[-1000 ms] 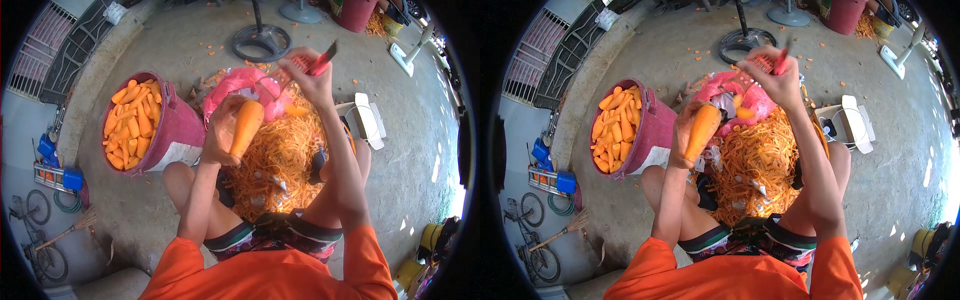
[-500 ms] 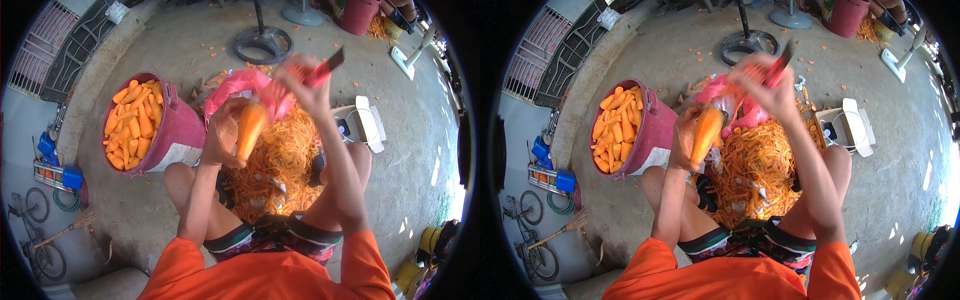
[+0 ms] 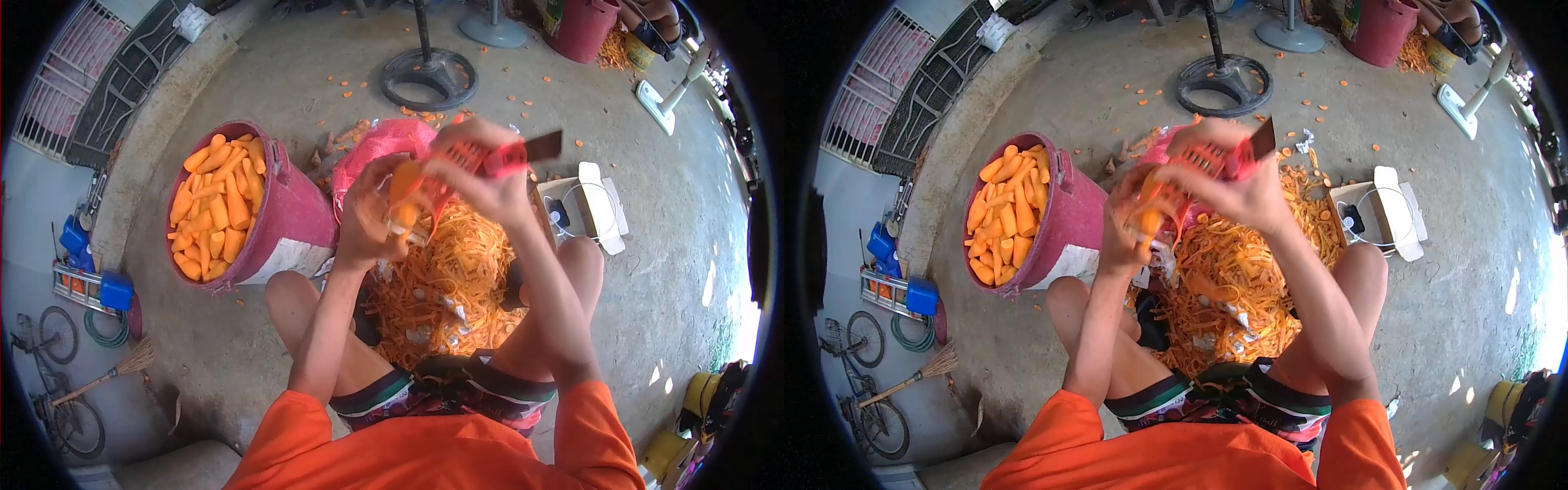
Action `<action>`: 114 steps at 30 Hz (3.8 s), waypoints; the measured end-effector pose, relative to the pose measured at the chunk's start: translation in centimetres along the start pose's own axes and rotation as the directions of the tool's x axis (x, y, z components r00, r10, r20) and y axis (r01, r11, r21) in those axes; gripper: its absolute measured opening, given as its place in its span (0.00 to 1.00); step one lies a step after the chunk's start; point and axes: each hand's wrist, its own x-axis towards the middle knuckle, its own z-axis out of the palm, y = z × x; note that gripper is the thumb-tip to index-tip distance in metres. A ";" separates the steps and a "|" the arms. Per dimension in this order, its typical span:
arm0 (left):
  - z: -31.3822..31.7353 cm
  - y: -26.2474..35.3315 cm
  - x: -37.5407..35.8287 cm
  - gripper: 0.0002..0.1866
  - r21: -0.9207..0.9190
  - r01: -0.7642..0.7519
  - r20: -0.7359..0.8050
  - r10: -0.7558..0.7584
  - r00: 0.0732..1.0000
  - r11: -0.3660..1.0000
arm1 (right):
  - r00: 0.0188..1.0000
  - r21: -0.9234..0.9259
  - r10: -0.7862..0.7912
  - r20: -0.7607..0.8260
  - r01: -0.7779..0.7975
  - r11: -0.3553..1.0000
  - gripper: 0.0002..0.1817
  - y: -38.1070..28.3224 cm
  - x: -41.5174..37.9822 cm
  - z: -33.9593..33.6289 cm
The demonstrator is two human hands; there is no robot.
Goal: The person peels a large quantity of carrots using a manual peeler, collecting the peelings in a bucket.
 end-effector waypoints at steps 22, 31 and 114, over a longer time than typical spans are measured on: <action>-0.1 1.4 -0.4 0.62 -0.068 -0.063 0.050 0.066 0.997 0.996 | 0.931 0.114 0.329 -0.160 -0.313 0.943 0.14 -0.1 0.5 -3.7; -0.1 0.3 -0.8 0.61 -0.123 -0.035 0.091 0.046 0.995 0.992 | 0.962 0.103 0.244 -0.120 -0.232 0.967 0.12 3.5 -0.1 -2.4; -0.6 0.8 -1.3 0.25 0.042 -0.026 -0.212 0.034 0.977 0.999 | 0.931 0.235 0.346 -0.112 -0.314 0.920 0.11 2.7 -0.4 0.3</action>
